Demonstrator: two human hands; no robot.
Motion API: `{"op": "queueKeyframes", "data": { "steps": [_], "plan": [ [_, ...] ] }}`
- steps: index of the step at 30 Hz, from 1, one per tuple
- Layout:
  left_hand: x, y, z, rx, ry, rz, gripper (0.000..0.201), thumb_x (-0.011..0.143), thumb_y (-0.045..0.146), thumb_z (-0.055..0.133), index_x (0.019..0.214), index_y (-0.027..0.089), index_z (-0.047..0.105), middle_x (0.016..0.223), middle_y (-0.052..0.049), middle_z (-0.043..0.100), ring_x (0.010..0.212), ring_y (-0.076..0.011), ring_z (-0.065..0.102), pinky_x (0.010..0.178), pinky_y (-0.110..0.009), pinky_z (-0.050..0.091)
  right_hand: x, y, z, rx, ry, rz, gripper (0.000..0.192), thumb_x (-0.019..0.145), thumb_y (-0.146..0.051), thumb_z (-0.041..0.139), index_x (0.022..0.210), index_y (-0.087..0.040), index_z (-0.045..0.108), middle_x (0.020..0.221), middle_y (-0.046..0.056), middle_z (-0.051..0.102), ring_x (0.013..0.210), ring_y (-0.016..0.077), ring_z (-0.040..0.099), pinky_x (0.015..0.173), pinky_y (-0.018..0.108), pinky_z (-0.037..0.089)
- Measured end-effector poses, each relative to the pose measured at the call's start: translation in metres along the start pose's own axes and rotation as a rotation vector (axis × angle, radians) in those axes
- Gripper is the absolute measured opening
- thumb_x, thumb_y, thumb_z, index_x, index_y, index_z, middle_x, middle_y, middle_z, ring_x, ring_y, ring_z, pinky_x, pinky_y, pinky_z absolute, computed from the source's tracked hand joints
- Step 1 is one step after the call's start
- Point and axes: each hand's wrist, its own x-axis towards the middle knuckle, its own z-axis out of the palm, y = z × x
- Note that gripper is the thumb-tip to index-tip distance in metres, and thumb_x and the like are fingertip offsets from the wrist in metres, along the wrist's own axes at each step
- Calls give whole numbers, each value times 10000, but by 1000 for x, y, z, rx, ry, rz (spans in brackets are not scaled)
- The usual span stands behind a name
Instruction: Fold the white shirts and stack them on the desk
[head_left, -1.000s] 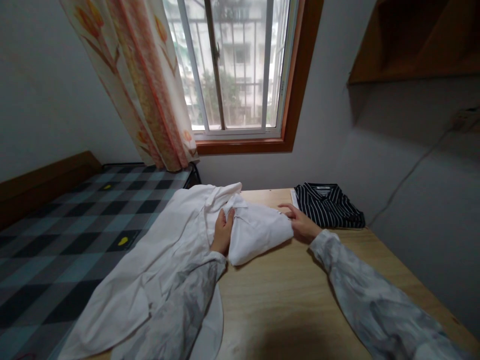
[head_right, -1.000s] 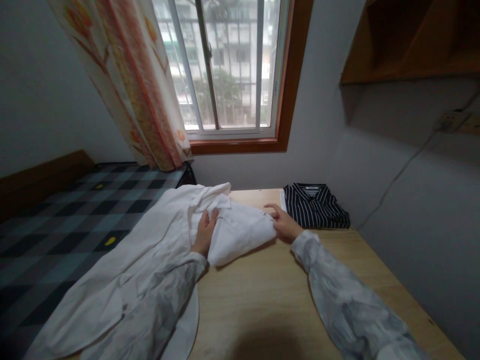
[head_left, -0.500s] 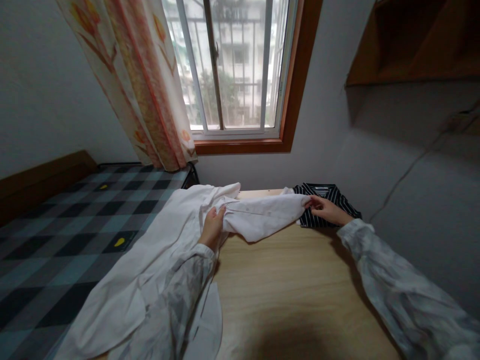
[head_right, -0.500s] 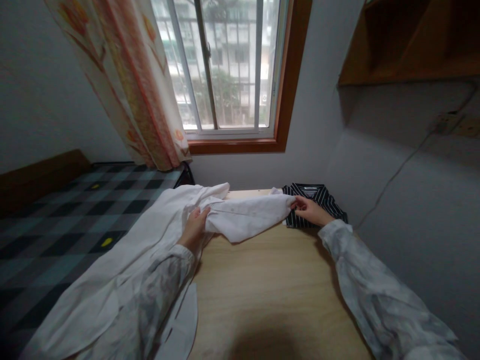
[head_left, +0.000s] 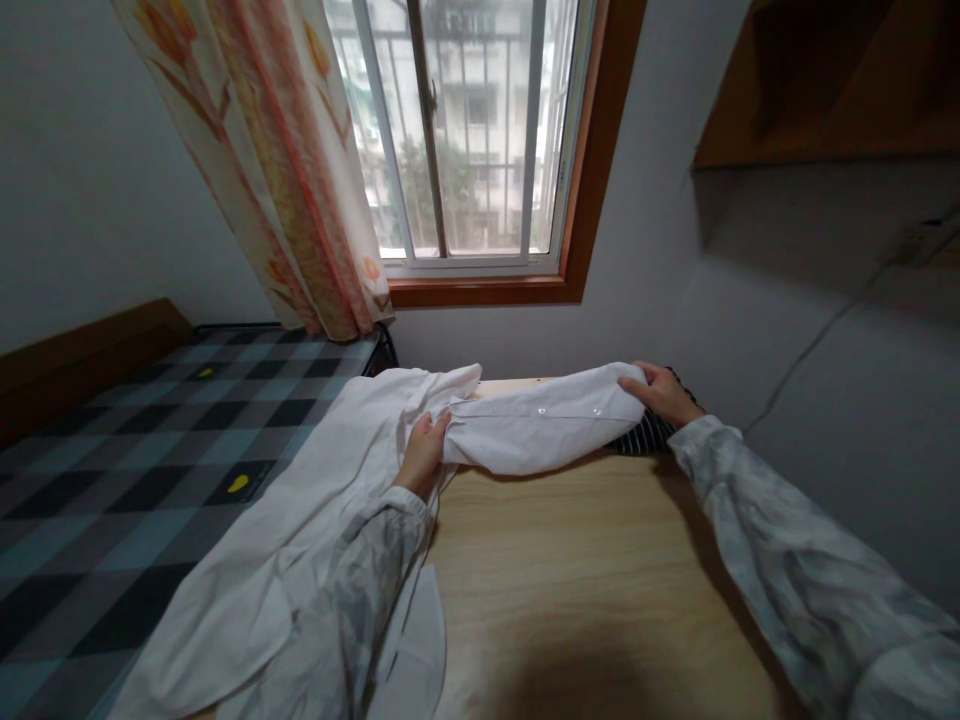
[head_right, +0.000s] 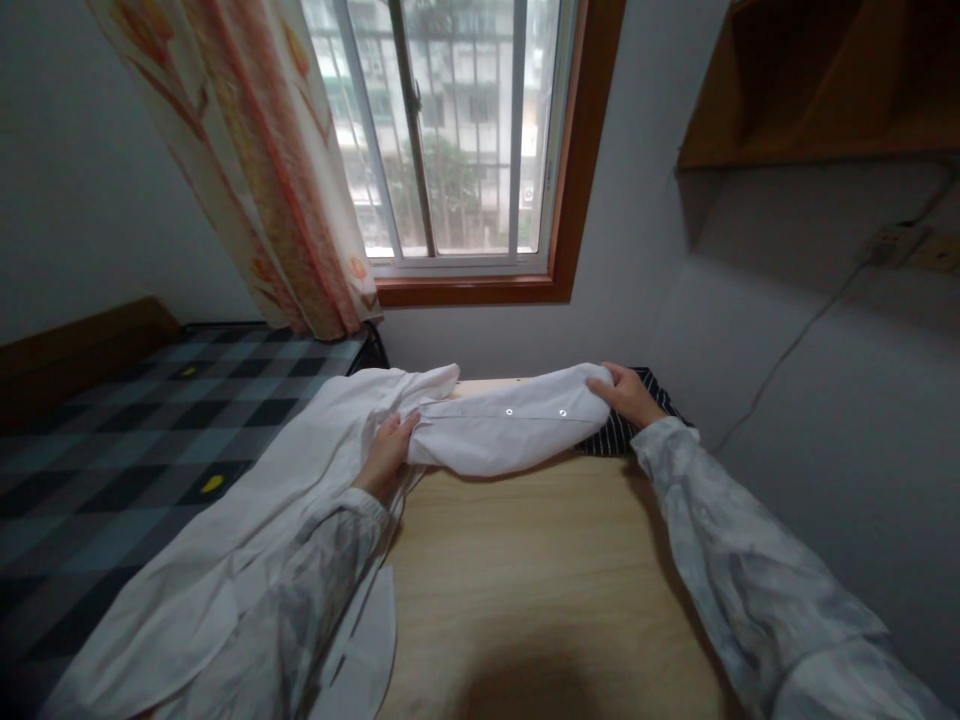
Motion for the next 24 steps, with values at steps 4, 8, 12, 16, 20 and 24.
{"op": "queueKeyframes", "data": {
  "steps": [4,8,12,16,20,24],
  "plan": [
    [3,-3,-3,-26,18,-59,452,848,600,739,1006,180,688,1007,-108,781,974,-295,712,858,-407,586,8,-18,-24,-175,45,54,535,794,-749,743,803,-227,628,671,-9,596,611,159,504,575,288,388],
    [2,-11,-3,35,-23,-41,449,860,593,722,1020,175,685,998,-121,775,992,-306,706,897,-435,582,4,-14,-50,-572,23,48,554,783,-767,749,891,-224,731,712,50,674,631,198,562,616,322,386],
    [-6,-15,-1,222,-101,25,386,853,548,728,987,186,719,977,-116,775,958,-317,706,921,-438,553,-5,8,-64,-970,5,85,536,792,-759,731,872,-230,763,782,119,730,715,276,631,687,379,419],
    [-12,-17,0,430,-135,96,284,884,492,677,942,217,715,930,-85,766,882,-302,696,876,-414,528,-16,17,-48,-1130,13,-19,367,864,-550,707,897,-189,766,977,203,756,924,359,664,838,467,469],
    [-13,-17,1,380,-174,118,221,837,395,683,962,217,725,930,-63,769,877,-280,689,851,-384,531,-30,-10,3,-898,68,-284,235,885,-381,704,1020,-197,761,1107,194,733,1114,378,615,1043,528,431],
    [-18,-10,6,233,-222,108,253,821,388,705,991,205,741,983,-66,793,931,-291,701,872,-397,562,-47,-55,82,-520,-153,-504,141,926,-361,720,1018,-259,748,1064,108,735,1069,332,626,1045,508,448]
  ]
}}
